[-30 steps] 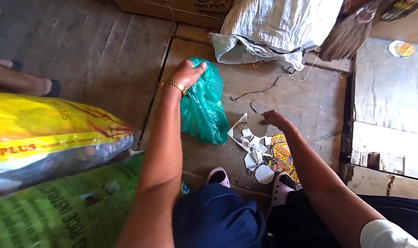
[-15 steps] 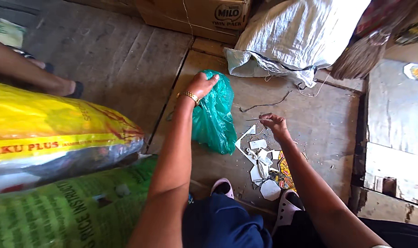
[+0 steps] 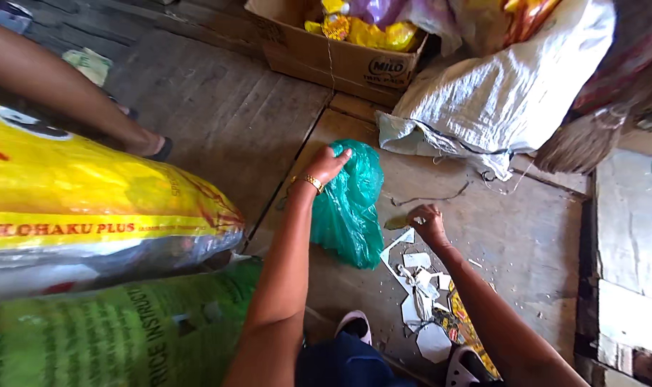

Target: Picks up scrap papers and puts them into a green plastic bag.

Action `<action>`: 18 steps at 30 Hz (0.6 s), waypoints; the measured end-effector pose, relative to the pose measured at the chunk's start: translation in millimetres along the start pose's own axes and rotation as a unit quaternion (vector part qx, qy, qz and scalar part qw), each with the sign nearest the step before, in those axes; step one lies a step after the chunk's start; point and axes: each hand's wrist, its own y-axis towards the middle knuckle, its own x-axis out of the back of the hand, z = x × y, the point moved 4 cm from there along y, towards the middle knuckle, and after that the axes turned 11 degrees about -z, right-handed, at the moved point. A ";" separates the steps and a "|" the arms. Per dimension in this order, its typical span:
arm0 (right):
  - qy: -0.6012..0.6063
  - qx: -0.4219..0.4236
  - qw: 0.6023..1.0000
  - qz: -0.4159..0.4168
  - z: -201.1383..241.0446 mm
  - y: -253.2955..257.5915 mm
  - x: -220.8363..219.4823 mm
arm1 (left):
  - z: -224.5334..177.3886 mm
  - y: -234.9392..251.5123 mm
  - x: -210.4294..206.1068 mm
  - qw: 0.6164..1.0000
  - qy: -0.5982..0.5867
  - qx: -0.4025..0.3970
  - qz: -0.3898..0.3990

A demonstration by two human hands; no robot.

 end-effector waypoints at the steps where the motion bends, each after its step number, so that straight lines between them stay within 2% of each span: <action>1: -0.022 -0.021 0.996 0.082 4.2 7.0 -1.8 | 2.0 1.4 1.3 1.000 -0.001 0.001 0.001; 4: -0.070 -0.036 0.963 0.259 30.0 38.4 -4.9 | 6.6 1.9 8.2 1.000 -0.009 0.006 0.007; 6: -0.118 -0.010 0.949 0.293 67.4 70.1 5.2 | 16.0 1.8 13.6 1.000 -0.012 0.004 0.004; 8: -0.147 0.037 0.959 0.240 112.0 112.6 21.4 | 36.3 4.9 14.7 0.999 -0.026 -0.012 -0.019; 11: -0.179 0.139 0.973 0.049 195.5 200.9 43.2 | 43.3 -1.8 26.4 0.998 -0.059 0.005 -0.016; 13: -0.192 0.158 0.968 -0.038 262.5 268.6 60.3 | 44.7 -6.9 33.6 0.998 -0.061 0.023 -0.018; 16: -0.163 0.133 0.975 -0.075 330.2 336.9 85.5 | 50.5 -6.7 35.9 0.997 -0.066 0.040 -0.014; 18: -0.138 0.136 0.978 -0.072 338.8 344.5 96.5 | 53.2 -2.1 34.6 0.997 -0.069 0.039 -0.010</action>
